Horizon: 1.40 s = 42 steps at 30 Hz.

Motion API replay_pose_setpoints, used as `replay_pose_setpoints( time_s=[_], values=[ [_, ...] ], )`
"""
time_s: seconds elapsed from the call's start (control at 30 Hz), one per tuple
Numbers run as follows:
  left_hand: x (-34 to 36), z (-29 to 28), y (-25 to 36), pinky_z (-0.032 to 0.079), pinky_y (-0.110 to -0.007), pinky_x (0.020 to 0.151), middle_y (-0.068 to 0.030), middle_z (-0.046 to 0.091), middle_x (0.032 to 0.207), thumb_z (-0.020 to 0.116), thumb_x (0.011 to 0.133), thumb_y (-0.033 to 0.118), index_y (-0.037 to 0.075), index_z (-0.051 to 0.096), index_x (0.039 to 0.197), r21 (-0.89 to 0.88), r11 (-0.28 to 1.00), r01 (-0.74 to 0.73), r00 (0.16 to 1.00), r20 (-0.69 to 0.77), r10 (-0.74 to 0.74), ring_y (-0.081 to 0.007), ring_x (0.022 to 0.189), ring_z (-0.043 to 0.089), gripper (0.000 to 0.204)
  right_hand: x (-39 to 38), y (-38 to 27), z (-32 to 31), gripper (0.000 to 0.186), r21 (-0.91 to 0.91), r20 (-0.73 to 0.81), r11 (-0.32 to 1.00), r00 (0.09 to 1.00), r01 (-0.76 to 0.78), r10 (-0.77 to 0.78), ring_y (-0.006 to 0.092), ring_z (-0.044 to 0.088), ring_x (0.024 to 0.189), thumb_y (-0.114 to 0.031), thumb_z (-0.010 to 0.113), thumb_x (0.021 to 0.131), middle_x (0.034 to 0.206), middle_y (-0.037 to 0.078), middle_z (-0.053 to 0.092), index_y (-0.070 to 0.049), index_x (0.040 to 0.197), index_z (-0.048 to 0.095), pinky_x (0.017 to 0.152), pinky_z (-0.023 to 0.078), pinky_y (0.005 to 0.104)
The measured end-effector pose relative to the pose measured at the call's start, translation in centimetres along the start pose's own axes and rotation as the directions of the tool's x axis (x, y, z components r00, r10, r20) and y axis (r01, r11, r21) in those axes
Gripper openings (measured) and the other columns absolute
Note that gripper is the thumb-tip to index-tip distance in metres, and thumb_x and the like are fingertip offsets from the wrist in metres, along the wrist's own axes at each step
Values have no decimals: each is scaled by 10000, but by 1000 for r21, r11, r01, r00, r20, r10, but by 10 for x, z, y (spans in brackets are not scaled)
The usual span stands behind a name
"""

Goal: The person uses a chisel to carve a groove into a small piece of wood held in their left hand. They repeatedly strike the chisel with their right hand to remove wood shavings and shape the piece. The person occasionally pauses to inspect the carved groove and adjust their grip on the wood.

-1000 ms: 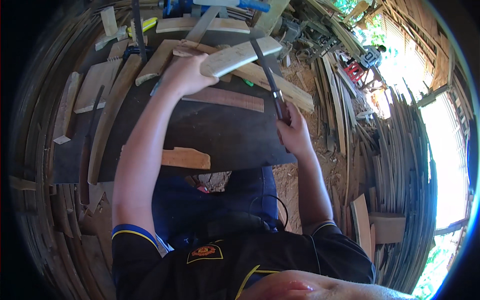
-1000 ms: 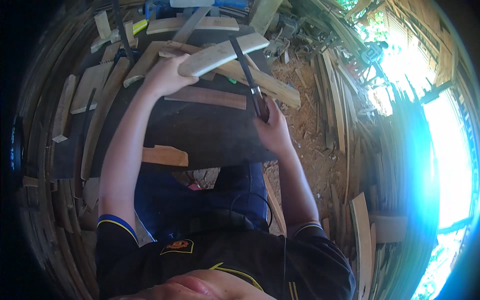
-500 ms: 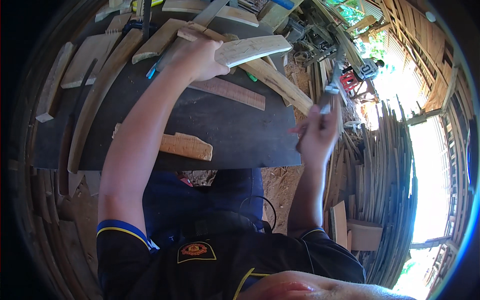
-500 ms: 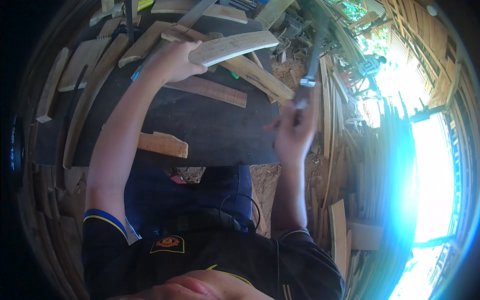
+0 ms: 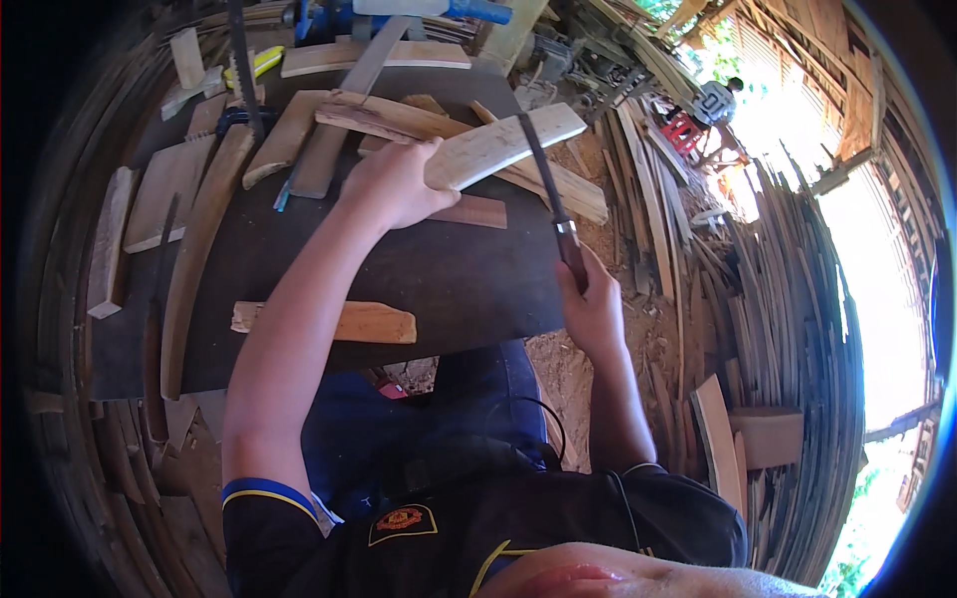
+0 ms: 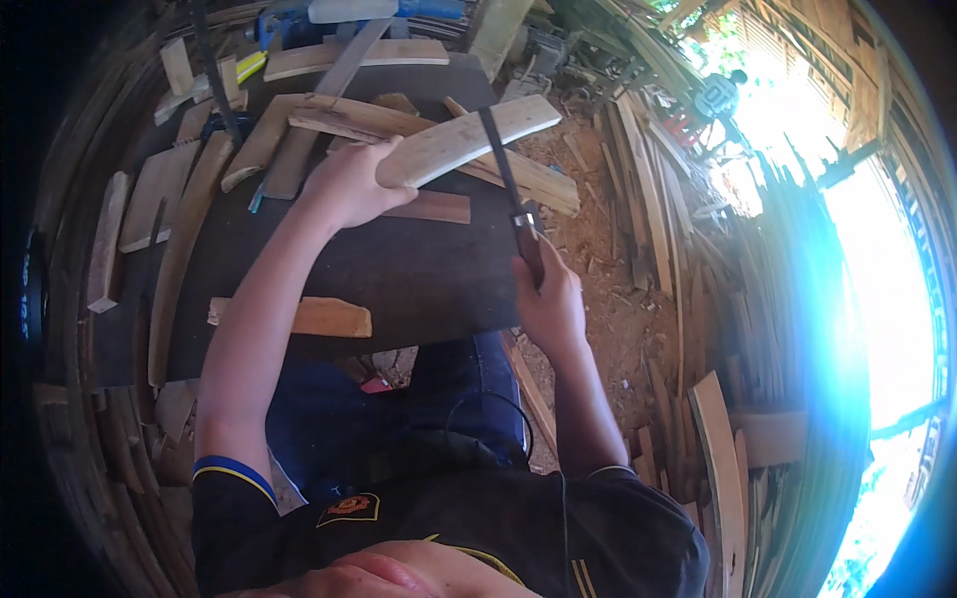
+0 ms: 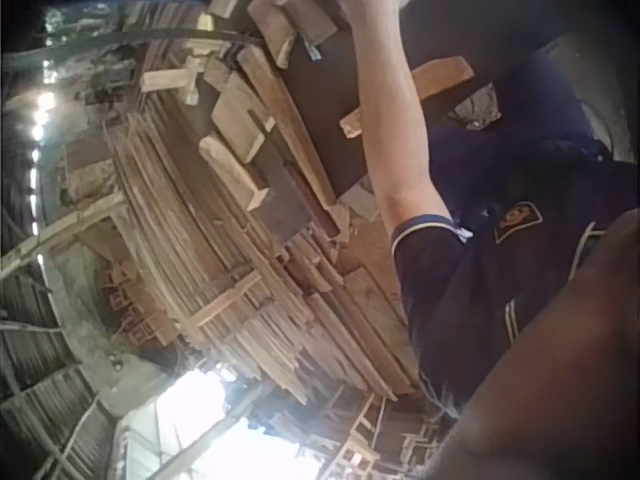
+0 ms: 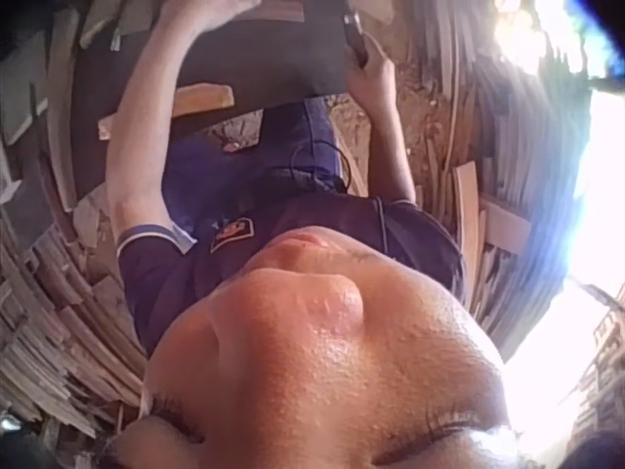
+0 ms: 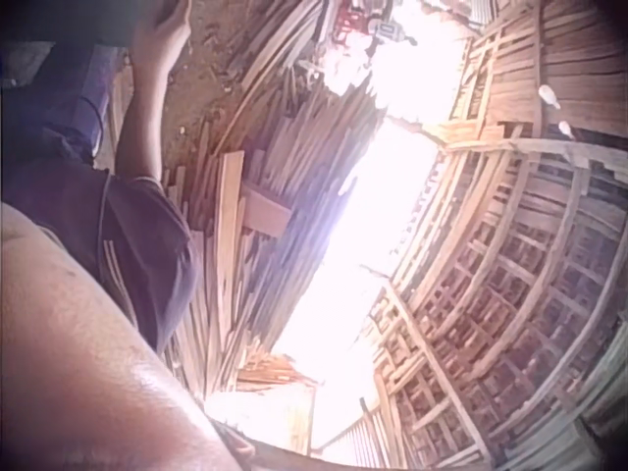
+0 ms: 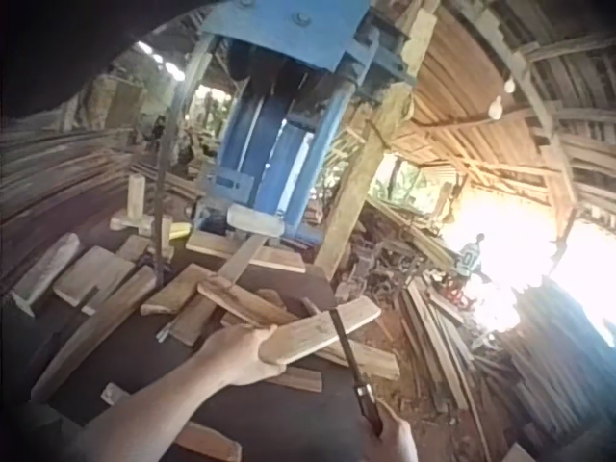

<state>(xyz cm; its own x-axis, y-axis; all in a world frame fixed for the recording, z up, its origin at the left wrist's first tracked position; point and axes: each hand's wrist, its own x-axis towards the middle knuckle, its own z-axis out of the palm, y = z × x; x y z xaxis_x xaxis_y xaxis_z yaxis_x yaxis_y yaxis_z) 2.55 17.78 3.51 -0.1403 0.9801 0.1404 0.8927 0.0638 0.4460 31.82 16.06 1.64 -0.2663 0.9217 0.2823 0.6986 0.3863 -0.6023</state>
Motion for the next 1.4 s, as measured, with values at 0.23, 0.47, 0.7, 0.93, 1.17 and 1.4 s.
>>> replay_pose_setpoints(
  time_s=[0.23,0.47,0.7,0.93,1.17,1.4],
  values=[
    [-5,-8,6,466,-423,1097,-237,588,1399,770,814,459,52,455,1515,-43,999,2,997,75,1,-330,1292,586,870,1,2,-8,410,-9,26,999,999,-36,36,367,723,995,-166,612,986,1022,257,711,-10,1362,568,852,533,412],
    [-8,-11,1,462,-414,1096,-273,600,1364,765,822,395,26,465,1501,-83,995,-47,998,31,50,-351,1285,585,829,3,-5,-14,309,39,39,996,996,-82,80,387,711,951,-174,610,993,995,259,703,2,1248,607,821,529,417],
    [-13,-8,-5,438,-422,1110,-283,583,1383,750,796,336,20,464,1502,-82,993,-83,996,5,84,-359,1319,556,824,6,-39,-75,376,323,-486,903,868,283,-98,108,487,387,-405,470,1085,569,33,520,-54,969,534,355,375,242],
    [-8,-9,0,434,-418,1116,-289,592,1367,740,817,349,-4,463,1494,-81,992,-94,996,-6,94,-355,1328,546,812,18,32,-18,364,-229,-319,885,828,404,-461,157,560,457,-332,494,1074,625,80,588,-7,923,559,441,458,325],
    [-6,-7,-11,500,-402,1054,-254,638,1315,721,800,372,-6,452,1500,-39,997,-67,998,1,67,-328,1217,635,840,11,-11,-30,302,49,56,995,995,-82,79,366,623,724,-284,588,1022,780,202,629,15,992,556,649,474,443],
    [-10,-12,-6,463,-409,1081,-279,604,1359,734,817,328,-17,461,1490,-101,993,-61,998,20,63,-348,1266,603,804,13,8,-4,300,-78,77,997,997,-24,30,380,597,676,-275,602,1022,744,210,608,23,1028,570,666,469,449]
  ],
)
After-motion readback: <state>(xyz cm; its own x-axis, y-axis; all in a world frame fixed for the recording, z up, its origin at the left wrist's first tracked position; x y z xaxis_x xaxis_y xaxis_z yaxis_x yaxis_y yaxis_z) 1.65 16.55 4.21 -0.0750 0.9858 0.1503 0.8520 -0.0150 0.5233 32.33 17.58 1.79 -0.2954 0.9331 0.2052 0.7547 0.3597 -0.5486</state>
